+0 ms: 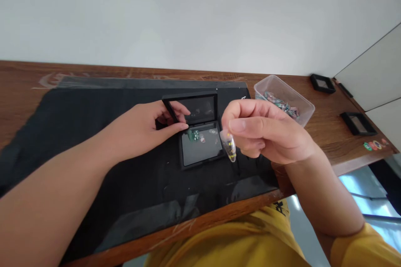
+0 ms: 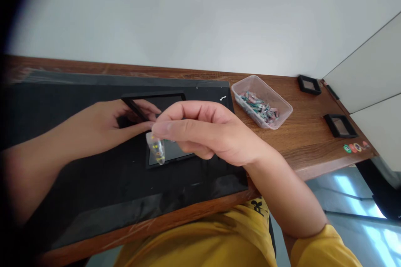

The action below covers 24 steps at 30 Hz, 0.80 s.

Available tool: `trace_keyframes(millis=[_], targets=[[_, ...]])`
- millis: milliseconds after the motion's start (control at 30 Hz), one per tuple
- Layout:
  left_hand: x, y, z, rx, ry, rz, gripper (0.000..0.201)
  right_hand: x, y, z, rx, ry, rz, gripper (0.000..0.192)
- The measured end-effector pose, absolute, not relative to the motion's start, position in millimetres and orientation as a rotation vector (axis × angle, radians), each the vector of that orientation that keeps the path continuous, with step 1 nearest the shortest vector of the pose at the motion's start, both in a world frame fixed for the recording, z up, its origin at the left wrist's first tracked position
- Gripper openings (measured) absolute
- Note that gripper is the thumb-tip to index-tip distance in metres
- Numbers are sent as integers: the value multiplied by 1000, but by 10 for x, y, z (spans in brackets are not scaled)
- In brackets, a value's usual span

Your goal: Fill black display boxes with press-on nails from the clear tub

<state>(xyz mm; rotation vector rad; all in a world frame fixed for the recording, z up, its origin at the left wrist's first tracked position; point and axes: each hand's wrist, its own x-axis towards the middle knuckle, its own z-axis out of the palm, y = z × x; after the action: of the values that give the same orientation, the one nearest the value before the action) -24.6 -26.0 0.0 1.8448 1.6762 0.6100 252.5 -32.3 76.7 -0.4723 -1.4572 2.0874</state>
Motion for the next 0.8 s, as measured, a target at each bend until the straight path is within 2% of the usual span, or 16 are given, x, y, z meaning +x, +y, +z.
trace_keyframes(millis=[467,800], targets=[[-261,-270,33,1878,1668,568,54,2488,-291,721,-665,-1574,1983,38],[-261,-263,21,1933,1644,580,51,2412,-61,321,-843,-1805,1851,42]])
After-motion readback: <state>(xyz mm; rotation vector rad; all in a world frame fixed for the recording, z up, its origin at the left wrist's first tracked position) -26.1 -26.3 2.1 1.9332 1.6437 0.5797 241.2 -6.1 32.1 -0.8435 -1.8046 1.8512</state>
